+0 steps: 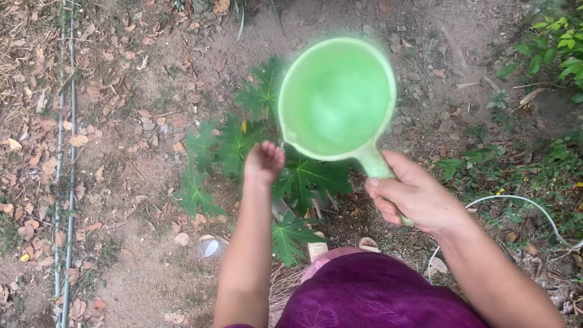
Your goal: The person pours water from a white bucket into a green scoop and then waters several plants in a garden. The person uses the scoop to pour water onto the soil around the plants.
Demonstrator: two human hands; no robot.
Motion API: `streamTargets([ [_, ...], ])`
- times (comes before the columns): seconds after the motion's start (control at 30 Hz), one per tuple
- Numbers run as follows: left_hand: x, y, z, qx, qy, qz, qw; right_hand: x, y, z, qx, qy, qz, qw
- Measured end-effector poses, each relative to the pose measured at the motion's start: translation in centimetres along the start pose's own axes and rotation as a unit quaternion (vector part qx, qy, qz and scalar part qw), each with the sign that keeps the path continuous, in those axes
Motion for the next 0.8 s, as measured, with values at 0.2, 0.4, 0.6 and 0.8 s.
streamTargets([
  [0.2, -6.1, -1.7, 2.1, 0.068, 0.009, 0.042, 0.997, -1.1, -0.8, -2.2, -0.001, -0.034, -0.009, 0.999],
  [0.4, 6.0, 2.4, -4.4, 0.102, -0.046, 0.009, 0.994, -1.6, -0.6, -1.6, -0.03, -0.045, 0.02, 0.998],
  [0.6, 15.0, 10.7, -7.8, -0.28, -0.045, -0.252, 0.925, -1.1, -0.4, -0.2, -0.038, -0.044, 0.029, 0.998],
  [0.8, 19.7, 12.5, -7.4, -0.355, 0.069, -0.406, 0.84, -0.7, 0.3, 0.0, -0.066, -0.047, 0.005, 0.997],
])
Point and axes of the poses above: each hand's wrist, its own x-axis away from the middle knuckle, its own z-axis out of the back of the hand, y = z × x, the point moved 2 cm from there along -x, towards the middle knuckle, and after that the axes turned 4 degrees about y, right-handed, at the moved point
